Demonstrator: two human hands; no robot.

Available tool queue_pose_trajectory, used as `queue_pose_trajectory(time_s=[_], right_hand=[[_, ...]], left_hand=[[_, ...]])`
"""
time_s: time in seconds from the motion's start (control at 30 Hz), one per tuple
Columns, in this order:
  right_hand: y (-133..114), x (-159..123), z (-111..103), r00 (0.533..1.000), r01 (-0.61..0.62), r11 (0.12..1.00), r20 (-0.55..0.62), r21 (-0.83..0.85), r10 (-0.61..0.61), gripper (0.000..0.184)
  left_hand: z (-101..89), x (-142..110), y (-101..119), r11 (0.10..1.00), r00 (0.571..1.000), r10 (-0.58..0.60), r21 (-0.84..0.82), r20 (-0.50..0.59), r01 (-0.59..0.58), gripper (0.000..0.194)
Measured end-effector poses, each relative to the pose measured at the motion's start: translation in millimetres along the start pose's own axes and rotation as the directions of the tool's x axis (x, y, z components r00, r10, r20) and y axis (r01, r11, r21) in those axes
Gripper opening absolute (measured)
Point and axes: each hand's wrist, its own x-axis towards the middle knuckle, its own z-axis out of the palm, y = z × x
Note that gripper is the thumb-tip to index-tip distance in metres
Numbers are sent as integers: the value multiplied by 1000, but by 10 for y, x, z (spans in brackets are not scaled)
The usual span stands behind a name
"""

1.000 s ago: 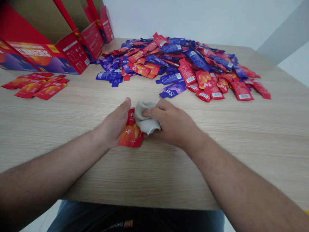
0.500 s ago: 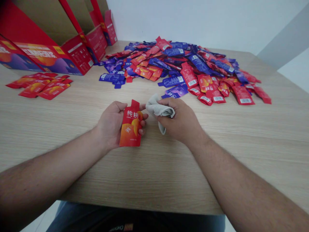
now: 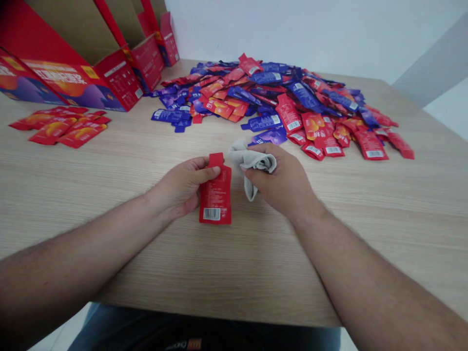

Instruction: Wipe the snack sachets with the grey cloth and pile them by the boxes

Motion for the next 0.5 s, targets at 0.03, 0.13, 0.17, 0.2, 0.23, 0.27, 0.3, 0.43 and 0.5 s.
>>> queue_pose_trajectory(time_s=[0.03,0.13,0.17,0.2,0.23,0.27,0.3,0.43,0.5], right_hand=[[-11,-8,-19,999,19,999,-32,-28,-20,26],[-70,-80,-24,970,240,966,-18,-95,-243,32],[-91,-116,1,942,335,937,39,-98,-333,34],[-109,-152,40,901,428,901,116,-79,-418,35],[-120,-185,88,881,455,888,176,-62,-439,36],[-125,-212,140,875,454,890,212,-47,-435,37],[-122,-230,191,876,443,896,228,-36,-424,38],[-63,-223,312,928,349,936,155,-38,-339,37],[-31,-200,320,953,295,954,95,-58,-289,34]], left_hand=[[-1,3,2,1000,1000,12,18,-21,-12,16],[-13,12,5,999,1000,24,30,-13,-23,13],[-20,18,4,999,1000,22,26,5,-23,13],[-28,25,3,999,1000,21,24,20,-21,12],[-36,33,2,1000,1000,18,19,26,-19,12],[-43,41,1,1000,1000,10,9,20,-10,12],[-47,46,1,1000,1000,-4,-13,8,4,14],[-11,-3,-1,982,993,-113,-148,33,116,31],[34,-65,-14,973,983,-163,-152,81,174,40]])
